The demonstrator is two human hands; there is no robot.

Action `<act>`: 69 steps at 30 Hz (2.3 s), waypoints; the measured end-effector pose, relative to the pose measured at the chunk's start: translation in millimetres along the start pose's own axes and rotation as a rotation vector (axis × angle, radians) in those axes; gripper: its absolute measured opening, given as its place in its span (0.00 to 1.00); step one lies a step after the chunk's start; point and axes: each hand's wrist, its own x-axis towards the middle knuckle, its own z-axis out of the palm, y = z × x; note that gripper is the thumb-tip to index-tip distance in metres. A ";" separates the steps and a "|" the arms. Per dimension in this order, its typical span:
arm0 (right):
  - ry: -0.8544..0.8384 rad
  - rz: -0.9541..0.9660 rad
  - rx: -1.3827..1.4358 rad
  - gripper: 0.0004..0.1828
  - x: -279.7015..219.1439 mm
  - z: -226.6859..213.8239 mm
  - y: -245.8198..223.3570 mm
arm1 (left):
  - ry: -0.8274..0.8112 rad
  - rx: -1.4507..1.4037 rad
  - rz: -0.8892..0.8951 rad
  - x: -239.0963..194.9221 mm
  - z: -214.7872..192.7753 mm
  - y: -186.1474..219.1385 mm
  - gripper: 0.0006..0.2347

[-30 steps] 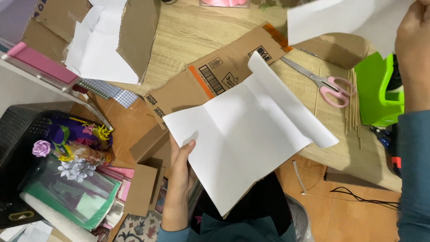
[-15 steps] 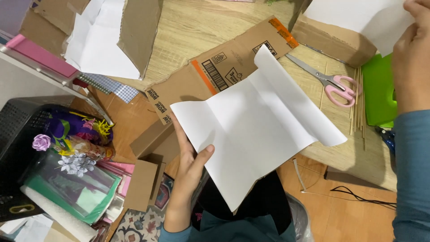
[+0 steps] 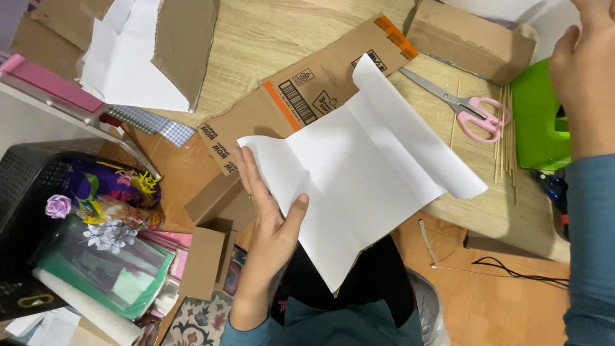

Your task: Assembling a custom cardboard box by folding the structure, aligning a paper liner, and cutting materials to size.

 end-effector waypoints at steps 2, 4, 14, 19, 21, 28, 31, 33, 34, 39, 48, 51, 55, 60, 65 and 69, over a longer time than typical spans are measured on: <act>0.039 -0.026 0.107 0.27 -1.6 1.5 2.0 | -0.016 0.017 -0.004 1.7 1.5 -0.6 0.39; 0.016 0.088 0.206 0.21 -7.8 -0.2 -4.0 | -0.031 0.034 -0.007 3.7 2.7 5.6 0.39; -0.793 0.359 0.585 0.42 11.0 -85.3 -149.7 | -0.032 0.342 0.114 14.9 14.3 7.9 0.34; -0.665 0.415 0.409 0.25 -18.2 -66.2 -129.6 | -0.153 0.488 0.175 20.7 -1.1 15.5 0.30; -0.585 0.399 0.429 0.22 -19.6 -63.7 -127.2 | -0.191 0.524 0.191 18.6 -6.5 13.1 0.28; -0.480 0.353 0.315 0.20 -17.0 -44.2 -121.1 | -0.441 0.701 0.236 7.3 -20.2 4.3 0.23; -0.472 0.363 0.373 0.21 -7.5 -40.5 -121.1 | -0.569 0.729 0.341 7.7 -16.5 -6.3 0.22; -0.481 0.377 0.404 0.21 -4.0 -35.8 -119.2 | -0.613 0.733 0.415 12.4 -7.2 -11.9 0.21; -0.476 0.371 0.434 0.22 -3.9 -31.8 -117.0 | -0.619 0.702 0.461 16.6 -0.5 -14.0 0.20; -0.452 0.340 0.480 0.22 -2.7 -27.7 -117.4 | -0.549 0.688 0.697 44.9 52.6 -45.7 0.15; -0.412 0.272 0.473 0.22 2.5 -34.7 -123.9 | -0.466 0.782 1.104 107.5 122.9 -94.7 0.23; -0.403 0.251 0.510 0.24 6.8 -37.2 -128.0 | -0.423 0.760 1.119 105.0 129.9 -95.9 0.24; -0.386 0.222 0.547 0.20 9.0 -33.2 -129.8 | -0.418 0.750 1.054 103.1 133.4 -95.1 0.27; -0.315 0.195 0.554 0.19 2.1 -44.5 -131.4 | -0.384 0.749 1.033 105.7 136.6 -94.8 0.27; -0.001 0.277 0.471 0.14 -36.2 -69.2 -97.7 | -0.400 0.811 1.016 108.9 137.0 -90.4 0.28; 0.066 0.402 0.403 0.14 -95.5 -64.6 -37.9 | -0.382 0.772 1.042 107.7 136.8 -89.8 0.28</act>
